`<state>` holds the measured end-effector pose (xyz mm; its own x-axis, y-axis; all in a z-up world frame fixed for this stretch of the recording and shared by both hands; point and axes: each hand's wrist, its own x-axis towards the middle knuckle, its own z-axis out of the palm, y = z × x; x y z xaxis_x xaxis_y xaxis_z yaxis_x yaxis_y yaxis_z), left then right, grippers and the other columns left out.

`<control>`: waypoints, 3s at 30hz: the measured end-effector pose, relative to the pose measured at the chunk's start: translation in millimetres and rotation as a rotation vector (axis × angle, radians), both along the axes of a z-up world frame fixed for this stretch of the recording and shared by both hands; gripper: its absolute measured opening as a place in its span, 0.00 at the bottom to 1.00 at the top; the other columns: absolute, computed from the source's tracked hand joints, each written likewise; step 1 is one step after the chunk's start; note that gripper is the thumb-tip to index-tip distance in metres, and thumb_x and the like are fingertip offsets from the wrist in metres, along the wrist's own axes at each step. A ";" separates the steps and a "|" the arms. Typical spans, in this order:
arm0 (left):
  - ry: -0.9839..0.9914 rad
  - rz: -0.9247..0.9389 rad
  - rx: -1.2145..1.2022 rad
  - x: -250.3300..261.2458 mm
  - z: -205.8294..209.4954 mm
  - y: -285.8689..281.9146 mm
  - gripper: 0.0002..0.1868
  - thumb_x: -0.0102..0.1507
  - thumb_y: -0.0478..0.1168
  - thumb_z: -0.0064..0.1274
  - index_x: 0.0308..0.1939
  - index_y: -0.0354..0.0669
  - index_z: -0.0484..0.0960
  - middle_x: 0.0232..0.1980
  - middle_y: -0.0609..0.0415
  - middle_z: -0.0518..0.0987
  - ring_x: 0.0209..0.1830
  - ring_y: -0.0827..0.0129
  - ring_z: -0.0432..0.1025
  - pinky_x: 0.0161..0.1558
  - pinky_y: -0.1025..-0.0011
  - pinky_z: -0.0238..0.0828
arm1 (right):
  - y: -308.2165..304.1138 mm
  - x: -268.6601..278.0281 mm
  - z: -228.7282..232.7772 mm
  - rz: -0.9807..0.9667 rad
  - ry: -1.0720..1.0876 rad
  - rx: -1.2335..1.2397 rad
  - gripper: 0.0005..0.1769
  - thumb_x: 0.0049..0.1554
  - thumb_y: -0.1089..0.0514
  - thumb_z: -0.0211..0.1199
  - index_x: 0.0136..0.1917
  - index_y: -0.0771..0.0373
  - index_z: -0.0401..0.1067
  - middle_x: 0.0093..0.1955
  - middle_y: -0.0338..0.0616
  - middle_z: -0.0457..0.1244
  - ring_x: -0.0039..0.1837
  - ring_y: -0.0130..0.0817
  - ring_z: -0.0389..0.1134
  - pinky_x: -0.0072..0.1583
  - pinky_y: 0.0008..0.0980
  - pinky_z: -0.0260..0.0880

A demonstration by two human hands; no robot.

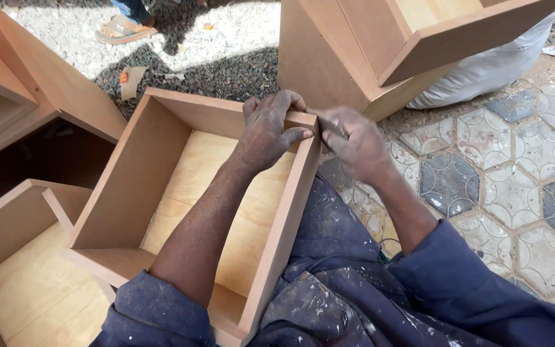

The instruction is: Sanding the edges and surfaces of wooden drawers using sandpaper to smooth the finish.

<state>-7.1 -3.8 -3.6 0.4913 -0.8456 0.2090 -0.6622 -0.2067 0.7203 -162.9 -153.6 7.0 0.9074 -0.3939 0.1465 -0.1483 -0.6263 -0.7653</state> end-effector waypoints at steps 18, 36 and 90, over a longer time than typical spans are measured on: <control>0.062 0.041 -0.098 4.1 -11.5 -1.6 0.28 0.54 0.49 0.72 0.47 0.54 0.68 0.45 0.57 0.76 0.54 0.61 0.73 0.66 0.60 0.46 | 13.0 -8.4 -39.5 -0.050 0.328 0.165 0.30 0.56 0.64 0.50 0.72 0.62 0.66 0.66 0.64 0.64 0.71 0.63 0.62 0.73 0.60 0.58; 0.086 0.035 -0.109 4.6 -12.3 -4.8 0.27 0.53 0.49 0.74 0.43 0.54 0.70 0.42 0.58 0.77 0.51 0.64 0.74 0.66 0.59 0.44 | 27.5 -6.4 -0.2 -0.096 0.231 -0.016 0.28 0.60 0.57 0.48 0.73 0.55 0.68 0.48 0.61 0.63 0.55 0.61 0.67 0.58 0.53 0.67; -0.097 0.045 0.012 -14.9 34.0 3.1 0.24 0.58 0.56 0.66 0.43 0.45 0.75 0.42 0.46 0.77 0.54 0.49 0.72 0.59 0.54 0.58 | -5.4 -68.3 -139.2 0.004 0.461 0.072 0.40 0.47 0.68 0.48 0.74 0.58 0.64 0.72 0.54 0.62 0.75 0.53 0.60 0.75 0.52 0.57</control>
<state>-22.0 -0.7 30.4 0.5067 -0.8260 0.2470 -0.7185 -0.2463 0.6504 -231.3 -159.0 -132.2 0.8731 -0.3845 -0.2998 -0.4806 -0.5753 -0.6619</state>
